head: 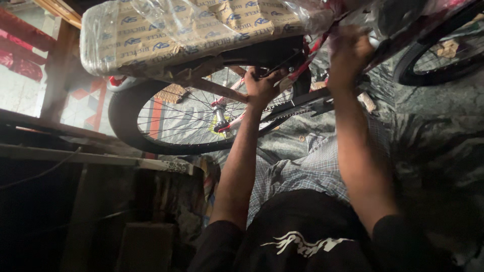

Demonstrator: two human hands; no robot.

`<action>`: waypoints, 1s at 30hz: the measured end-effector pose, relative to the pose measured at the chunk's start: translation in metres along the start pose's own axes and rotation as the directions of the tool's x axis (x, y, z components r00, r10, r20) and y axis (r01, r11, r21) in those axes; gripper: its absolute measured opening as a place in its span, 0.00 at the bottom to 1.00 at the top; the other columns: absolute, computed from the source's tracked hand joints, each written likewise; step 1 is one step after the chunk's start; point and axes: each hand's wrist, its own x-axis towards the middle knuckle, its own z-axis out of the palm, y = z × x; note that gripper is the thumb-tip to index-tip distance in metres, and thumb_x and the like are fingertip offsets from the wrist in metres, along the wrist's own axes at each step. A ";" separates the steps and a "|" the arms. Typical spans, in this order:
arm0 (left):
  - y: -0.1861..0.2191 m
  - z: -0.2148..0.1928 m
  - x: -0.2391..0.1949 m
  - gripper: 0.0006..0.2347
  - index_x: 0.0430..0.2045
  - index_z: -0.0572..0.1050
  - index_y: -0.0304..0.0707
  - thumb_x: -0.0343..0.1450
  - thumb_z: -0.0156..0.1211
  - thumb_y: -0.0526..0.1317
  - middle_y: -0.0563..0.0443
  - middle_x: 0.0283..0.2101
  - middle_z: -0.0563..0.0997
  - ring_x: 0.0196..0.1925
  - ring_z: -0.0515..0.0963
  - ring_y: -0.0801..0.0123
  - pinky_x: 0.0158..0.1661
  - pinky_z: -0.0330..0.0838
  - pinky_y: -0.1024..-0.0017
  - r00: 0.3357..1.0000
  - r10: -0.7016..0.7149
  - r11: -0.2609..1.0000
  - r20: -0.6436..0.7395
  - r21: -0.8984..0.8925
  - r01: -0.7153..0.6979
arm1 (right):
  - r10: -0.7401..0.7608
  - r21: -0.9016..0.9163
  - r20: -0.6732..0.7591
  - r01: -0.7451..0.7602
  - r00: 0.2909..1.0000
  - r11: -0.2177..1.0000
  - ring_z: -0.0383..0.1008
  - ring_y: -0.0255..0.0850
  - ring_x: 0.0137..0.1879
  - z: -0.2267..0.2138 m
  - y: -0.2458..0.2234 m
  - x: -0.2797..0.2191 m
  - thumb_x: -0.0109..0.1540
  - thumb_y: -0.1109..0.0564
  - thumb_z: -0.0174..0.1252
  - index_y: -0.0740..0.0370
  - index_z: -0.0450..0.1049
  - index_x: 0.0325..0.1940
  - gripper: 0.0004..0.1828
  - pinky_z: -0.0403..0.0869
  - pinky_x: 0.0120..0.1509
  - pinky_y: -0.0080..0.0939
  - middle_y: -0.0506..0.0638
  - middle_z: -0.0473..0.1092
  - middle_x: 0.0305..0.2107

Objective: The person works on a bicycle, using a wrench to tighten bolts on the front fork and handlebar area. They then flip the bicycle upside down and continue tightening bolts on the rear wheel and chain area.

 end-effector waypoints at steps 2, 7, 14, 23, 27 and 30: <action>-0.005 -0.001 -0.001 0.08 0.24 0.82 0.33 0.63 0.79 0.35 0.53 0.27 0.84 0.27 0.81 0.78 0.30 0.75 0.77 0.997 -0.082 0.996 0.009 -0.046 0.082 | -0.134 0.064 -0.127 0.143 0.983 0.988 0.64 0.33 0.33 -0.014 -0.010 0.019 0.72 0.47 0.69 0.62 0.71 0.40 0.19 0.64 0.37 0.36 0.46 0.67 0.30; -0.019 -0.003 0.002 0.11 0.32 0.86 0.43 0.60 0.79 0.39 0.56 0.30 0.85 0.31 0.82 0.75 0.35 0.75 0.75 0.878 0.438 0.733 0.196 0.487 -0.474 | -0.040 0.313 -0.196 0.101 0.980 0.944 0.61 0.34 0.27 -0.072 -0.077 0.032 0.64 0.51 0.67 0.62 0.70 0.44 0.16 0.56 0.24 0.35 0.48 0.67 0.28; -0.027 -0.004 0.003 0.11 0.39 0.84 0.53 0.65 0.76 0.43 0.60 0.36 0.86 0.36 0.85 0.74 0.41 0.77 0.77 0.843 0.491 0.690 0.220 0.492 -0.531 | -0.064 0.150 0.173 0.038 0.983 0.988 0.65 0.36 0.31 -0.113 -0.115 -0.008 0.67 0.54 0.63 0.64 0.71 0.49 0.13 0.62 0.29 0.35 0.50 0.70 0.33; -0.031 -0.005 0.008 0.14 0.38 0.85 0.54 0.61 0.77 0.48 0.56 0.40 0.84 0.41 0.81 0.66 0.44 0.73 0.69 0.832 0.517 0.592 0.203 0.617 -0.518 | -0.196 0.019 -0.049 0.197 0.979 0.980 0.71 0.38 0.37 -0.068 -0.083 0.082 0.71 0.57 0.58 0.66 0.71 0.56 0.12 0.68 0.34 0.35 0.54 0.73 0.40; -0.029 -0.010 0.004 0.12 0.34 0.88 0.53 0.60 0.76 0.48 0.60 0.34 0.87 0.34 0.81 0.66 0.39 0.67 0.60 0.787 0.518 0.393 0.335 0.724 -0.567 | -0.145 0.236 0.150 0.106 0.978 0.966 0.74 0.39 0.39 -0.056 -0.072 0.006 0.73 0.59 0.56 0.67 0.72 0.59 0.12 0.71 0.37 0.35 0.55 0.75 0.42; -0.020 -0.005 0.010 0.07 0.31 0.87 0.54 0.64 0.75 0.49 0.60 0.29 0.86 0.30 0.80 0.65 0.36 0.68 0.64 0.837 0.470 0.549 0.281 0.649 -0.526 | 0.298 0.301 0.239 -0.362 0.924 0.882 0.65 0.32 0.24 -0.029 -0.066 -0.014 0.66 0.61 0.56 0.65 0.74 0.51 0.10 0.63 0.25 0.31 0.52 0.75 0.31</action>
